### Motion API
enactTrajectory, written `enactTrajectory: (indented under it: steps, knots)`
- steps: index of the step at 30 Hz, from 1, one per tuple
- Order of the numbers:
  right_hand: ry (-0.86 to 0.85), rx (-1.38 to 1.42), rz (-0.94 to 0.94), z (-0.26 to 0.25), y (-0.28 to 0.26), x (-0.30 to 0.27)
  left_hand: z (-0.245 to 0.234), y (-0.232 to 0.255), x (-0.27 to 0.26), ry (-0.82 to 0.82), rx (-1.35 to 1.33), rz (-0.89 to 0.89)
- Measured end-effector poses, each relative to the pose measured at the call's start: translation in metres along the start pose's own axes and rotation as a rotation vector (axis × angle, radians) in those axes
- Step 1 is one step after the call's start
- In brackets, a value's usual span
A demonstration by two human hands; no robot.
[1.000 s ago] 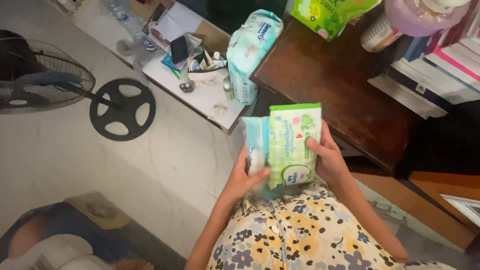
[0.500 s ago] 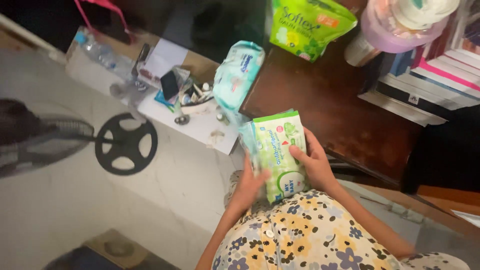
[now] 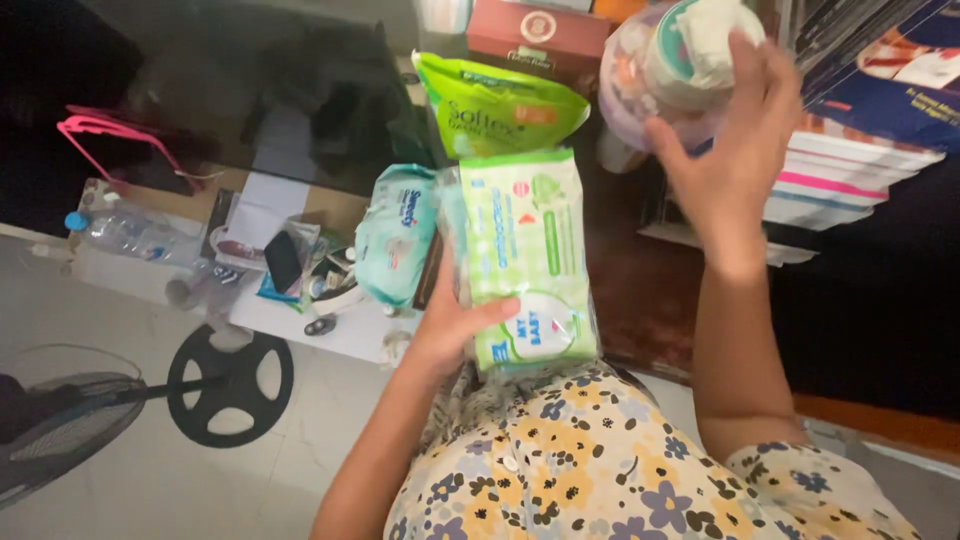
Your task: Organizing and moving various toiletry items and personal care products from a bed onto a wooden desk.
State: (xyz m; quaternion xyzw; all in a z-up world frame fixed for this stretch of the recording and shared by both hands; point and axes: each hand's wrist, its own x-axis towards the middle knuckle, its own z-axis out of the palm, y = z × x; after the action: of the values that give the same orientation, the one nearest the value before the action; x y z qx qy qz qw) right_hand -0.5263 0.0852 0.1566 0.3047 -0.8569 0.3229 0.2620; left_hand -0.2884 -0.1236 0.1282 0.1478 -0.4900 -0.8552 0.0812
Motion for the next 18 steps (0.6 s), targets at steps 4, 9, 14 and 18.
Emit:
enactTrajectory:
  steps: [4,9,14,18]
  knots:
    - [0.083,-0.065,-0.134,0.017,0.032,0.049,0.017,0.024,0.049,-0.041,0.024,0.034]
    - [-0.03,-0.028,-0.045,0.043,0.063,0.065,0.039,0.047,0.104,-0.055,-0.024,0.018]
    - [0.014,-0.079,-0.036,0.037,0.079,0.064,0.063,0.064,0.148,-0.157,0.053,0.057]
    - [0.113,-0.115,-0.157,-0.005,0.071,0.067,0.072,0.06,0.201,-0.122,0.166,0.081]
